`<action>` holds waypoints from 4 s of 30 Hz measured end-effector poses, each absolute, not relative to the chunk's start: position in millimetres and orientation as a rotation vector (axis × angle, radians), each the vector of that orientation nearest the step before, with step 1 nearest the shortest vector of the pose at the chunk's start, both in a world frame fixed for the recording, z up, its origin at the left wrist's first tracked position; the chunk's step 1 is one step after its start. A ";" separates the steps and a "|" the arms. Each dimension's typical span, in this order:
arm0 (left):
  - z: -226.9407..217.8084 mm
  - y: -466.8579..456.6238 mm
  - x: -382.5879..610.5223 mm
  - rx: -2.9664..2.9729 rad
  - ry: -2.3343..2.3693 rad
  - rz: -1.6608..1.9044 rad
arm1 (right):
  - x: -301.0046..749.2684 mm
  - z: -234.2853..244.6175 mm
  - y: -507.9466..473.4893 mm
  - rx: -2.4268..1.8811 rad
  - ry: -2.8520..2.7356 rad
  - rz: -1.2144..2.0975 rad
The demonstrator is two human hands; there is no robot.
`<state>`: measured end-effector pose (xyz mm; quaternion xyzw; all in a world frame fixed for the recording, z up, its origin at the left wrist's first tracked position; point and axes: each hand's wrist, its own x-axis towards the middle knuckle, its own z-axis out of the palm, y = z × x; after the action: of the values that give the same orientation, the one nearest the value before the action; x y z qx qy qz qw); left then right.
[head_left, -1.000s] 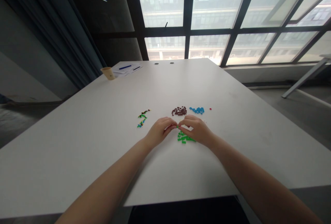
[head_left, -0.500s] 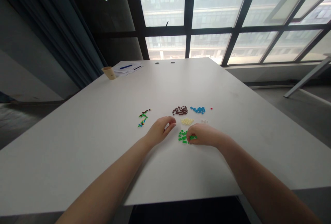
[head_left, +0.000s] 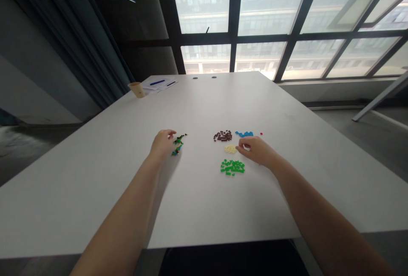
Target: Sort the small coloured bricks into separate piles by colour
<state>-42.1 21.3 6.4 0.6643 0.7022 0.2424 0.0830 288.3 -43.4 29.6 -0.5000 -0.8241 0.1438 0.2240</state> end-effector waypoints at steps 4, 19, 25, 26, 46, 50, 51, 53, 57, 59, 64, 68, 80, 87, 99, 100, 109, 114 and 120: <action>-8.5 31.7 -60.7 1.854 2.100 0.549 | 290.0 25.2 -40.3 -1.390 -2.282 0.411; -5.3 24.1 -50.7 2.007 1.952 0.471 | 289.5 27.9 -42.2 -1.414 -2.308 0.421; -12.9 26.9 -50.2 2.237 1.953 0.443 | 288.5 29.5 -42.7 -1.414 -2.308 0.409; -13.0 26.6 -49.7 2.270 1.958 0.430 | 288.5 29.4 -42.6 -1.415 -2.309 0.411; 9.1 13.8 -26.5 2.385 1.826 0.760 | 288.6 26.7 -41.0 -1.401 -2.311 0.432; 19.9 -3.6 0.7 2.467 1.594 1.024 | 286.6 27.8 -42.0 -1.336 -2.286 0.413; 21.8 -9.7 8.8 2.512 1.506 1.065 | 285.2 28.7 -42.7 -1.304 -2.268 0.398; 24.2 -22.9 25.0 2.624 1.301 1.097 | 281.2 30.6 -45.1 -1.244 -2.214 0.356; 23.0 -45.8 50.8 2.726 1.050 1.161 | 271.3 34.0 -52.5 -1.115 -2.121 0.291; 21.1 -52.5 58.4 2.766 0.965 1.171 | 267.8 35.1 -56.4 -0.994 -2.148 0.295; 19.1 -56.4 64.7 2.842 0.894 1.221 | 265.0 34.3 -60.1 -0.795 -2.251 0.310; 20.3 -55.7 64.1 2.834 0.909 1.270 | 264.7 31.1 -58.5 -0.788 -2.230 0.294; 20.4 -57.3 62.2 2.836 1.056 1.261 | 267.0 33.7 -58.6 -0.780 -2.213 0.267; 19.6 -56.8 62.1 2.823 1.057 1.232 | 266.4 35.1 -59.2 -0.804 -2.237 0.259; 22.6 -54.4 56.2 2.676 1.079 1.011 | 279.1 35.0 -63.4 -1.324 -2.667 0.635; 22.9 -54.2 56.2 2.671 1.065 0.993 | 278.8 33.5 -64.5 -1.364 -2.690 0.656; 22.2 -53.8 57.8 2.658 1.023 0.895 | 274.6 39.1 -73.4 -1.705 -2.726 0.616; 22.3 -52.9 56.3 2.638 1.038 0.888 | 276.1 39.9 -71.4 -1.711 -2.694 0.573; 19.0 -49.9 55.9 2.456 1.097 1.060 | 276.1 36.9 -70.1 -1.768 -2.701 0.577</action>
<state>55.9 -49.9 19.0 0.8429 0.3764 0.3636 0.1250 276.1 -70.1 36.9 -0.5380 -0.8216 0.1754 -0.0688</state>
